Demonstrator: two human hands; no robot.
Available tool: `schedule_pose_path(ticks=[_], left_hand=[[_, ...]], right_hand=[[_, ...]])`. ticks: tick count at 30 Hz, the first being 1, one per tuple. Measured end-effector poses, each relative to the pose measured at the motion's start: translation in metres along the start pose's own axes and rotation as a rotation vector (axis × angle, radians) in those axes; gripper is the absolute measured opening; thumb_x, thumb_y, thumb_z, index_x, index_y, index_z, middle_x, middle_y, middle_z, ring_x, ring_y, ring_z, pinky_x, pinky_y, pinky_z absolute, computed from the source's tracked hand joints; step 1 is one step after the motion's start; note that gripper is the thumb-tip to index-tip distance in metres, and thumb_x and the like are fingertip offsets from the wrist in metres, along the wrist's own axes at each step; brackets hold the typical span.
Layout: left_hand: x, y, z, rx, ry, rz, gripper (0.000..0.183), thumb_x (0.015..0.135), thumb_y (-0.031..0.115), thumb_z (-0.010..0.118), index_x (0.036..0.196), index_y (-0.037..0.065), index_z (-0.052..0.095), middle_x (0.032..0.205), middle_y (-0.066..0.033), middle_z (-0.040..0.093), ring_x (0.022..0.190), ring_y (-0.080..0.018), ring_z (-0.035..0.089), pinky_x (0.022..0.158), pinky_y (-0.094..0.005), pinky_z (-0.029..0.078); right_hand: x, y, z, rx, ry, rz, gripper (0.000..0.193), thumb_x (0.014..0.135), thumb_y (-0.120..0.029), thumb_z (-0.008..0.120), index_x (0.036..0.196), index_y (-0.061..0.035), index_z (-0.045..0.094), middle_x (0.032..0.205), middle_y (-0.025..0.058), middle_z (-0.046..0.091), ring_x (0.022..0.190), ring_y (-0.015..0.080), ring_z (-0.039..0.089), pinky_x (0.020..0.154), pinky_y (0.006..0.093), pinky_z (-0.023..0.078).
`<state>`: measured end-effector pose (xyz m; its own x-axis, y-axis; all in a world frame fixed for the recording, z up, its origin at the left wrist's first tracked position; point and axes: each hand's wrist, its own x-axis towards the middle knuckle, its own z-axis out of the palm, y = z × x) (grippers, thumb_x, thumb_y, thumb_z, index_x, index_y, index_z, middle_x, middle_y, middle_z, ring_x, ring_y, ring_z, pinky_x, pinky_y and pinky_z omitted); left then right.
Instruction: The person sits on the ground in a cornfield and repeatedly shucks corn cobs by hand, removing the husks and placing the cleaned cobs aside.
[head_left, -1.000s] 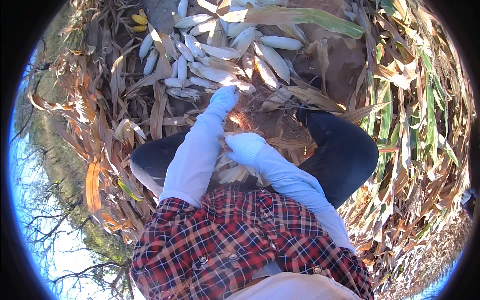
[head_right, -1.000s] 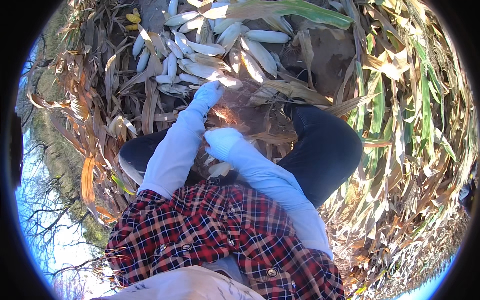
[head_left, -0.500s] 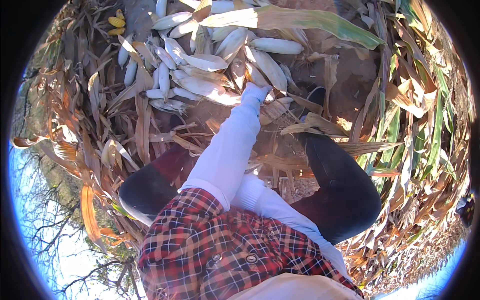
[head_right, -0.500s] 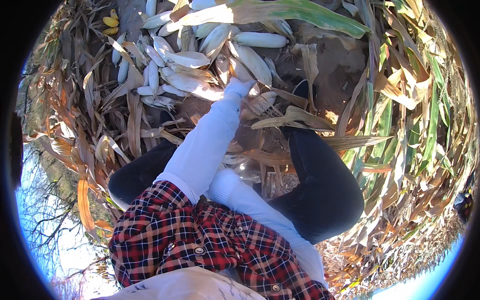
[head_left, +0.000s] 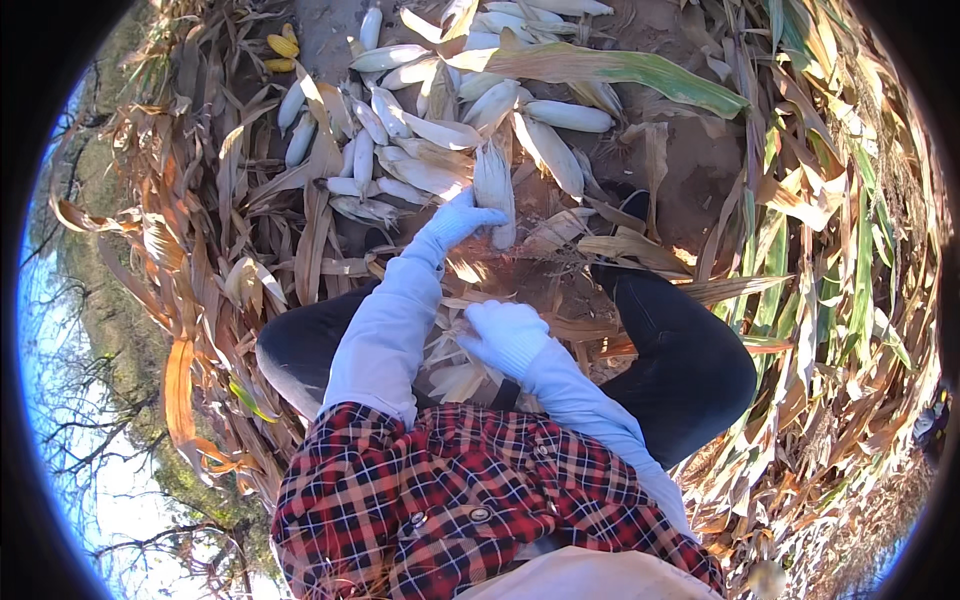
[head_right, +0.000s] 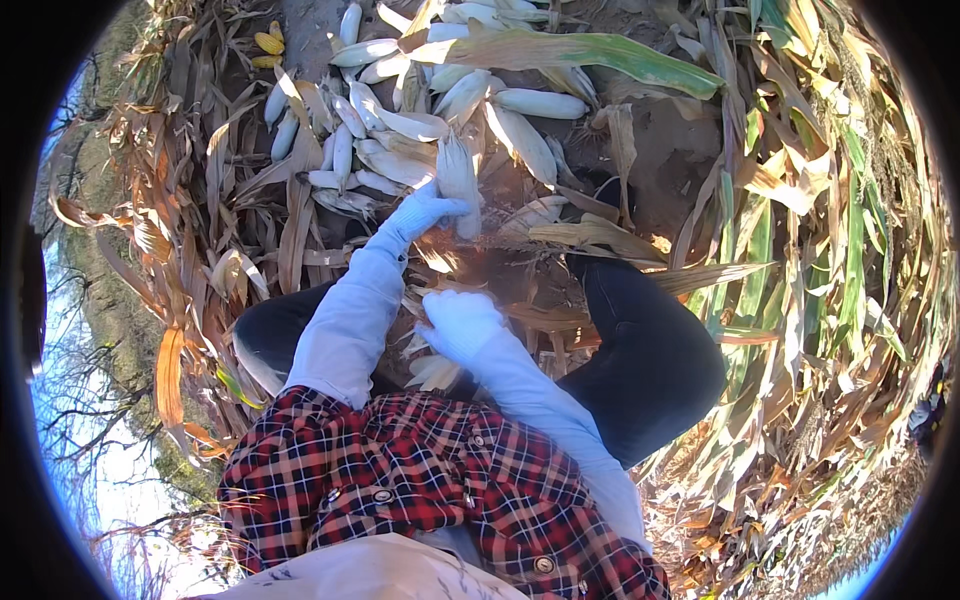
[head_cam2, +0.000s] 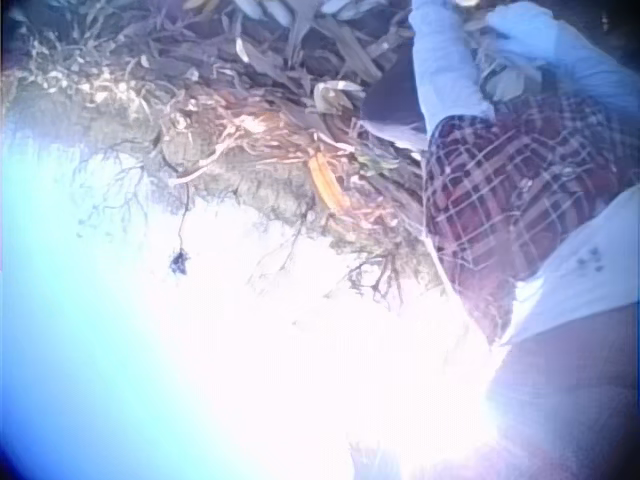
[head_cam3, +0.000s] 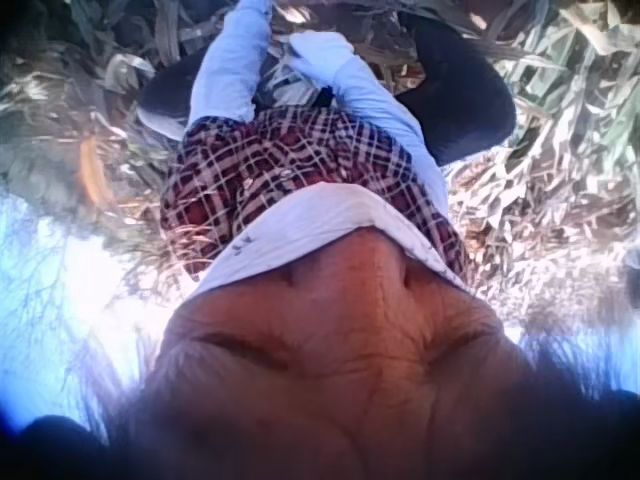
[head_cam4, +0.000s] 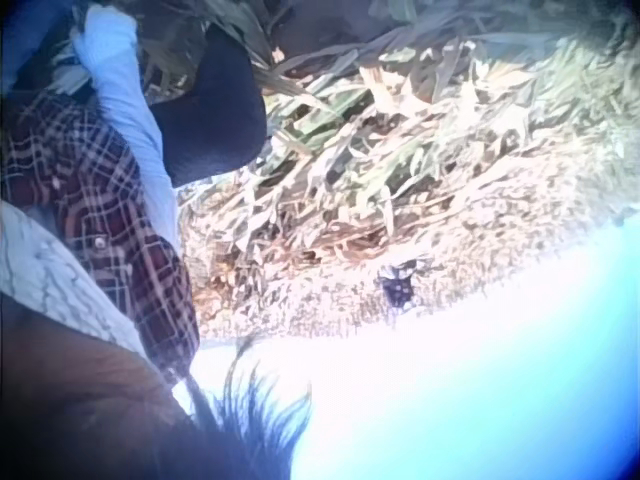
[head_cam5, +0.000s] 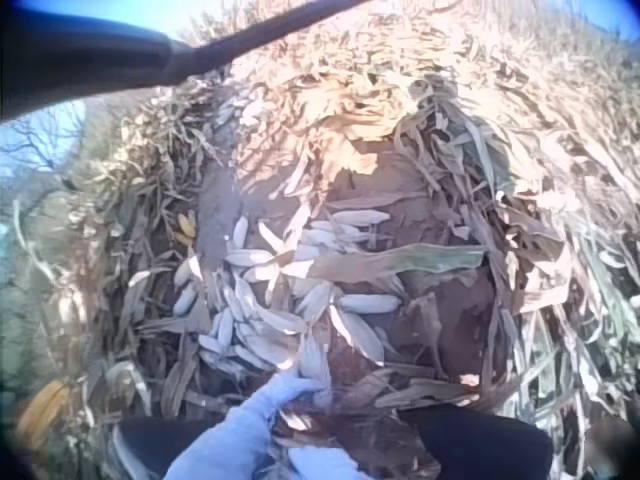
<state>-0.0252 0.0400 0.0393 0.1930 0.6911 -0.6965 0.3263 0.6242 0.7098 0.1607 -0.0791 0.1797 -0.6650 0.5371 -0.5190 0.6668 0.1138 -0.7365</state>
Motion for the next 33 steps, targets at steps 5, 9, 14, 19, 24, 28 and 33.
schedule_pose_path(ticks=[5, 9, 14, 19, 24, 28, 33], left_hand=[[-0.125, 0.048, -0.043, 0.06, 0.116, 0.154, 0.067, 0.082, 0.027, 0.086, 0.136, 0.001, 0.058, 0.113, -0.0074, 0.072, 0.089, -0.0132, 0.068, 0.073, -0.0268, 0.055], [-0.189, 0.065, -0.023, -0.303, -0.108, 0.285, 0.06, 0.09, 0.026, 0.078, 0.139, 0.0, 0.056, 0.106, -0.0041, 0.07, 0.076, -0.0108, 0.063, 0.066, -0.024, 0.051], [-0.219, 0.069, 0.01, -0.085, 0.222, 0.472, 0.059, 0.093, 0.033, 0.077, 0.135, -0.004, 0.058, 0.107, -0.0088, 0.069, 0.088, -0.0132, 0.067, 0.075, -0.0281, 0.058], [-0.238, 0.089, 0.012, -0.188, 0.375, 0.502, 0.049, 0.093, 0.03, 0.076, 0.127, -0.002, 0.063, 0.1, -0.0073, 0.069, 0.087, -0.0132, 0.065, 0.076, -0.0272, 0.055], [-0.246, 0.095, 0.006, -0.037, 0.428, 0.508, 0.037, 0.092, 0.023, 0.077, 0.116, -0.003, 0.068, 0.098, -0.0069, 0.072, 0.083, -0.0119, 0.065, 0.073, -0.0274, 0.053], [-0.25, 0.083, -0.002, -0.216, 0.242, 0.557, 0.026, 0.095, 0.018, 0.073, 0.112, 0.0, 0.07, 0.095, -0.0052, 0.071, 0.081, -0.0116, 0.063, 0.074, -0.027, 0.053], [-0.274, 0.078, 0.025, -0.206, 0.093, 0.623, 0.02, 0.099, 0.013, 0.068, 0.115, 0.002, 0.065, 0.087, -0.0028, 0.067, 0.074, -0.0087, 0.06, 0.069, -0.025, 0.05]], right_hand=[[0.022, 0.014, 0.002, 0.365, 0.689, -0.017, 0.052, 0.096, -0.042, 0.071, 0.127, -0.001, 0.064, 0.116, 0.0188, 0.071, 0.105, 0.029, 0.071, 0.092, 0.0395, 0.056], [0.026, -0.001, -0.001, 1.435, 0.591, -0.328, 0.052, 0.102, -0.033, 0.068, 0.142, -0.0061, 0.051, 0.124, 0.0121, 0.065, 0.111, 0.0231, 0.067, 0.091, 0.0364, 0.058], [0.0, -0.015, 0.011, 1.583, 0.287, -0.343, 0.053, 0.101, -0.037, 0.068, 0.142, -0.0087, 0.049, 0.125, 0.0121, 0.064, 0.099, 0.0227, 0.069, 0.062, 0.041, 0.064], [-0.008, -0.032, 0.014, 1.452, 0.441, -0.258, 0.053, 0.1, -0.038, 0.069, 0.14, -0.0086, 0.052, 0.117, 0.0079, 0.066, 0.092, 0.0194, 0.071, 0.064, 0.0362, 0.064], [0.001, -0.03, 0.019, 1.424, 0.457, -0.34, 0.06, 0.097, -0.038, 0.072, 0.142, -0.0058, 0.05, 0.123, 0.011, 0.065, 0.097, 0.0238, 0.07, 0.058, 0.0419, 0.064], [-0.012, -0.046, 0.017, 1.589, 0.428, -0.312, 0.052, 0.098, -0.038, 0.071, 0.134, -0.0042, 0.056, 0.122, 0.0112, 0.066, 0.089, 0.0248, 0.072, 0.062, 0.042, 0.065], [0.014, -0.015, 0.015, 1.832, 0.313, -0.381, 0.06, 0.099, -0.053, 0.063, 0.135, -0.0045, 0.056, 0.121, 0.0132, 0.067, 0.09, 0.0277, 0.073, 0.073, 0.0454, 0.065]])
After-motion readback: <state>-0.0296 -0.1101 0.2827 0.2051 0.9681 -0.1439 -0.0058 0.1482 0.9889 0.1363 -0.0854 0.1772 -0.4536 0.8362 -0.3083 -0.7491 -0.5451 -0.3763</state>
